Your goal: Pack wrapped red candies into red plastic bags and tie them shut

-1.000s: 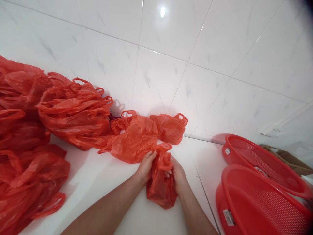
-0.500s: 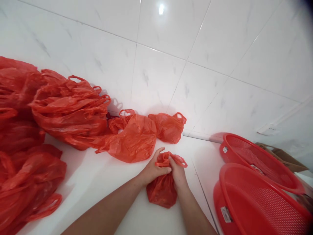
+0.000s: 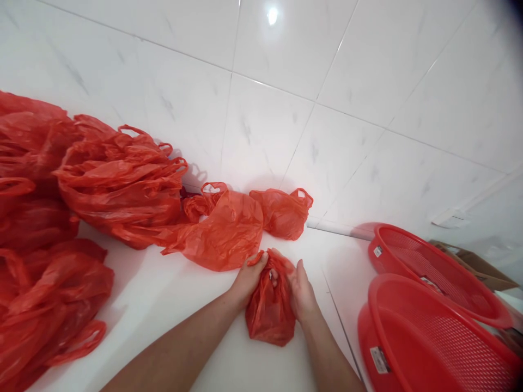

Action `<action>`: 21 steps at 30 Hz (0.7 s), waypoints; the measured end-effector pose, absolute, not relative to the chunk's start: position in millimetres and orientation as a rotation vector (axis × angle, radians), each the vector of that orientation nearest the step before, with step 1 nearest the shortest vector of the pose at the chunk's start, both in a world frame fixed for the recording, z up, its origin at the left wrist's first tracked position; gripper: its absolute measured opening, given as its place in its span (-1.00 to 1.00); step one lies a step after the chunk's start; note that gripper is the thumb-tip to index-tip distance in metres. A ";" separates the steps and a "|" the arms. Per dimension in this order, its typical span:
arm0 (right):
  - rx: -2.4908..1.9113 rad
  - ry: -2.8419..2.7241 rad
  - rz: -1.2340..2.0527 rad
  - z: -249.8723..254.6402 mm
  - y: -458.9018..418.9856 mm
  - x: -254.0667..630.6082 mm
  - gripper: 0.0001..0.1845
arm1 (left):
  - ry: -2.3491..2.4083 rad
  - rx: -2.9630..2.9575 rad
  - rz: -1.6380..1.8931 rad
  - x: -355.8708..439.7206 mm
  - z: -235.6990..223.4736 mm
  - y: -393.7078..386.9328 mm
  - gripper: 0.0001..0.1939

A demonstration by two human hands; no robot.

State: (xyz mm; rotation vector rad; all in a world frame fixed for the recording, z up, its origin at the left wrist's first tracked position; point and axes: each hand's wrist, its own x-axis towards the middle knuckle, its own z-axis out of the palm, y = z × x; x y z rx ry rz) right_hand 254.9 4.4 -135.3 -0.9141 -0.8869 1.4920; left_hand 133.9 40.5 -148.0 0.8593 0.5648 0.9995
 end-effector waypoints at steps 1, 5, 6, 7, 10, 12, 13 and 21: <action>-0.912 -0.892 1.500 -135.2 4.8 255.6 -0.33 | 0.558 0.847 1.007 134.3 -148.7 40.7 -0.45; -0.941 -1.047 1.408 -139.4 7.2 257.2 -0.54 | 0.564 0.776 1.088 135.8 -153.1 42.5 -0.61; -0.948 -1.107 1.374 -140.6 7.7 257.3 -0.57 | 0.571 0.761 1.111 135.9 -154.2 43.1 -0.63; -0.955 -1.160 1.345 -141.6 8.3 257.4 -0.56 | 0.575 0.752 1.128 135.8 -155.1 43.7 -0.64; -1.038 -1.221 1.278 -145.0 10.6 257.8 -0.41 | 0.556 0.759 1.153 134.6 -155.5 44.5 -0.66; -1.172 -1.228 1.167 -148.4 13.2 258.5 -0.35 | 0.537 0.781 1.165 133.3 -154.5 44.0 -0.66; -1.252 -1.239 1.080 -150.4 14.6 259.0 -0.37 | 0.533 0.793 1.171 132.6 -154.0 43.5 -0.66; -1.613 -1.287 0.608 -161.9 17.4 261.8 -0.86 | 0.545 0.953 1.129 132.4 -153.6 37.9 -0.74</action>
